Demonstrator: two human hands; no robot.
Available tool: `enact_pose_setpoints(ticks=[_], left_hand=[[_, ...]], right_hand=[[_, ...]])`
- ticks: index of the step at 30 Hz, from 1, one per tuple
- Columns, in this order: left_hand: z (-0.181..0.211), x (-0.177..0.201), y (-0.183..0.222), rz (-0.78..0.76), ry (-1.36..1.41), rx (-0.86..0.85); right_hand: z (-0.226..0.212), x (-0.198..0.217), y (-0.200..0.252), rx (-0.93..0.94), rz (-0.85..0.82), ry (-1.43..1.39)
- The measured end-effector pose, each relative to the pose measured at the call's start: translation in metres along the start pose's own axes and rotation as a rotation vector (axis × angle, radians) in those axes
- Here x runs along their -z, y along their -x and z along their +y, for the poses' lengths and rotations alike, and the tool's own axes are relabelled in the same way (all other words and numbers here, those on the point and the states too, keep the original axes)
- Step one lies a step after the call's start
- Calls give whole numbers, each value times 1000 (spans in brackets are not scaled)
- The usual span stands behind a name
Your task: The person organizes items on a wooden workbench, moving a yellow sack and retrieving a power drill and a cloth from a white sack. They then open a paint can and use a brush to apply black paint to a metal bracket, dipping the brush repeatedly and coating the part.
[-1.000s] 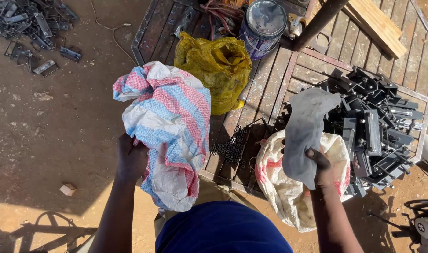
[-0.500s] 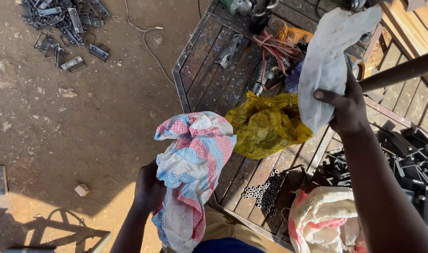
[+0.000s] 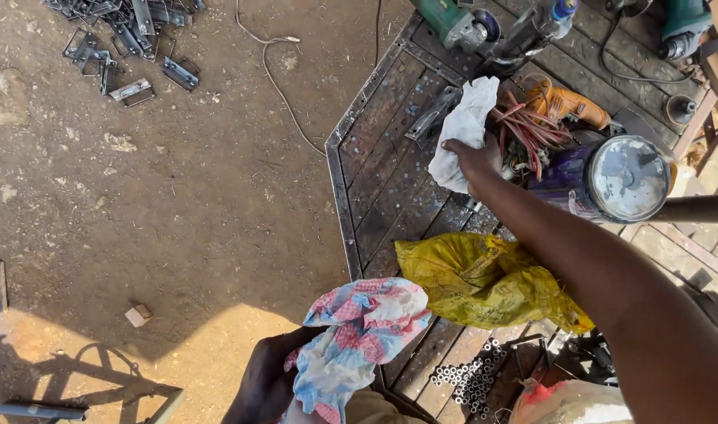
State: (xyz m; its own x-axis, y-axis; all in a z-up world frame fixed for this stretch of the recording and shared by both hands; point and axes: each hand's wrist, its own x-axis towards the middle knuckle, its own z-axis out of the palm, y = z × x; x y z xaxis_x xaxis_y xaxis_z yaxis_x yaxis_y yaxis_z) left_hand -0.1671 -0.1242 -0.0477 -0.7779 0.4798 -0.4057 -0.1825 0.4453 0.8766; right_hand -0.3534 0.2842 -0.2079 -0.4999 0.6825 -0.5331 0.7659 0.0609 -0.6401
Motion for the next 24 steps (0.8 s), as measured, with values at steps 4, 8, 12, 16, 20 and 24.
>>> enact_pose_setpoints(ticks=[4,8,12,16,20,24], left_hand=[[26,4,-6,13,206,82],[7,7,-13,-7,140,-26],[9,5,-22,-32,97,-13],[18,2,-28,-65,217,-66],[-7,0,-32,-100,17,-31],[-23,0,-28,-159,43,-260]], right_hand=[[25,-30,-30,-39,141,173],[19,-36,-28,-92,175,227],[21,-37,-37,-62,252,164],[35,-49,-82,-13,332,244],[-4,-23,-50,-175,77,157],[-35,29,7,-70,-159,113]])
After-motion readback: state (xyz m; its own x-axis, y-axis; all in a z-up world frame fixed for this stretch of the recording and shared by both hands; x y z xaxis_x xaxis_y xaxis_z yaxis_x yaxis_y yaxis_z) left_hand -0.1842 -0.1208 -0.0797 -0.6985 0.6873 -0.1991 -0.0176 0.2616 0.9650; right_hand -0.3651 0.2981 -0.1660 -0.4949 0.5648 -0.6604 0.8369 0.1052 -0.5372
